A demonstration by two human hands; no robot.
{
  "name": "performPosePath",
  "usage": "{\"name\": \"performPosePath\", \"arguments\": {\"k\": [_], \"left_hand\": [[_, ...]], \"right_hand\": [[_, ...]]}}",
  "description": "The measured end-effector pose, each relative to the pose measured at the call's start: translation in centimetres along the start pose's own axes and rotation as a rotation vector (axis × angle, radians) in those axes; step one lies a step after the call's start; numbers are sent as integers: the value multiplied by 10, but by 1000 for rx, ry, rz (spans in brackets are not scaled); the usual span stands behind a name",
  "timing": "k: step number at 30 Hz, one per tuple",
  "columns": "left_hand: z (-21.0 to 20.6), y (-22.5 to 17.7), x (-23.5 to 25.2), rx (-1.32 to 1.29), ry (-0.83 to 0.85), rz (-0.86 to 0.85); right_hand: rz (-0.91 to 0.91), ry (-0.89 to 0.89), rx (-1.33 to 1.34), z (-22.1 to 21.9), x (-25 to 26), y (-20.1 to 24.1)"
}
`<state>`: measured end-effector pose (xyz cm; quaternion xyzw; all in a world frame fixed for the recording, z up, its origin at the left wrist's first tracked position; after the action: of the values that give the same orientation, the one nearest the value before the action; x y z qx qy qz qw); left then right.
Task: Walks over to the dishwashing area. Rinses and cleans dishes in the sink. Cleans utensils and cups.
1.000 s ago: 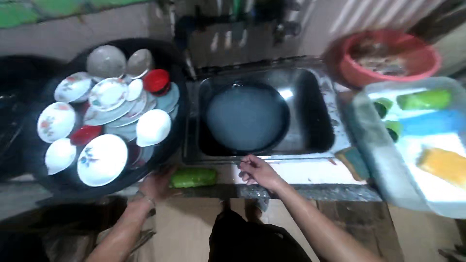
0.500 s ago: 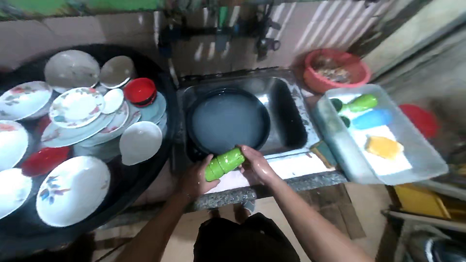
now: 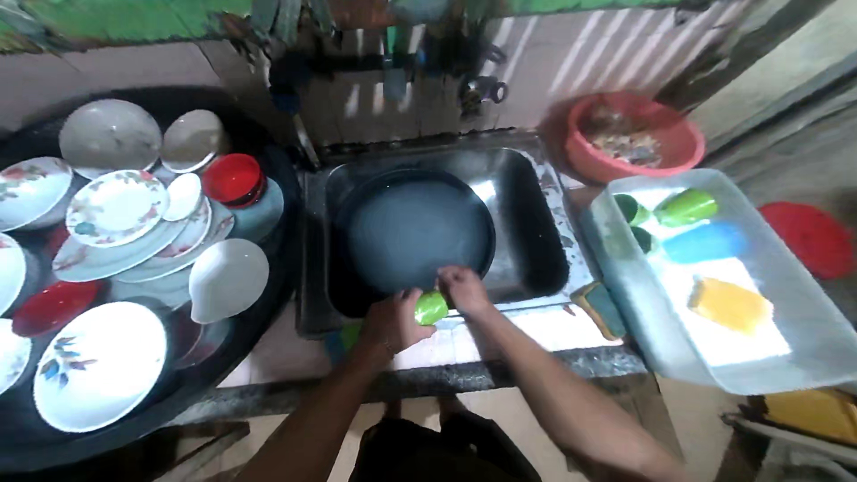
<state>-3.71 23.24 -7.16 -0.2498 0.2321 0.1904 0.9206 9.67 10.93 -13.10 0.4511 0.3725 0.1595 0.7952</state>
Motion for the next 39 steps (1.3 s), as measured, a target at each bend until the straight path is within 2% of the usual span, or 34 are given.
{"name": "performPosePath", "arguments": {"k": [4,6,7,9,11,13,15,17,20,22,27,29,32,35,37,39], "left_hand": [[8,-1,3,60,8,158],[10,-1,6,40,26,235],[11,-1,8,19,18,264],[12,2,12,-1,-7,292],[14,3,18,-14,-12,307],[17,2,21,-33,6,326],[18,1,22,-33,4,324],[20,-1,23,-41,-19,300],[20,0,23,-128,-101,257],[18,7,24,-208,-69,233],[18,24,15,-326,39,142],[19,25,5,-431,57,107],[18,31,-2,-493,40,81],[19,33,-2,-595,-37,92],[19,35,-4,-623,-45,103],[12,39,-5,-574,-13,72]], "right_hand": [[-190,-32,-272,43,81,-13],[-266,-78,-244,46,107,-21],[-305,-44,-145,41,111,-19],[-328,184,132,24,101,0],[-247,353,260,9,72,34],[-99,326,134,3,43,63],[21,181,-81,1,29,72],[-12,206,-107,-5,30,64],[-125,328,60,-24,32,51],[-60,266,95,-30,35,44],[291,86,36,-28,30,41],[345,-16,141,-14,26,35],[323,-94,345,18,20,28],[206,-167,478,39,1,32],[112,-349,493,58,-17,35],[139,-629,449,97,-50,29]]}}
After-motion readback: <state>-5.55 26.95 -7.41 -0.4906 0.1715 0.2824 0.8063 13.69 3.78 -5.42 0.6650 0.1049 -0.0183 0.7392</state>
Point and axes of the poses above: each hand's wrist, its own x-axis towards the middle knuckle, its own z-axis out of the back of the hand, y = z × x, the point moved 2 cm from there along x, towards the middle knuckle, and after that the axes turned 3 degrees about y, right-handed, at the moved point
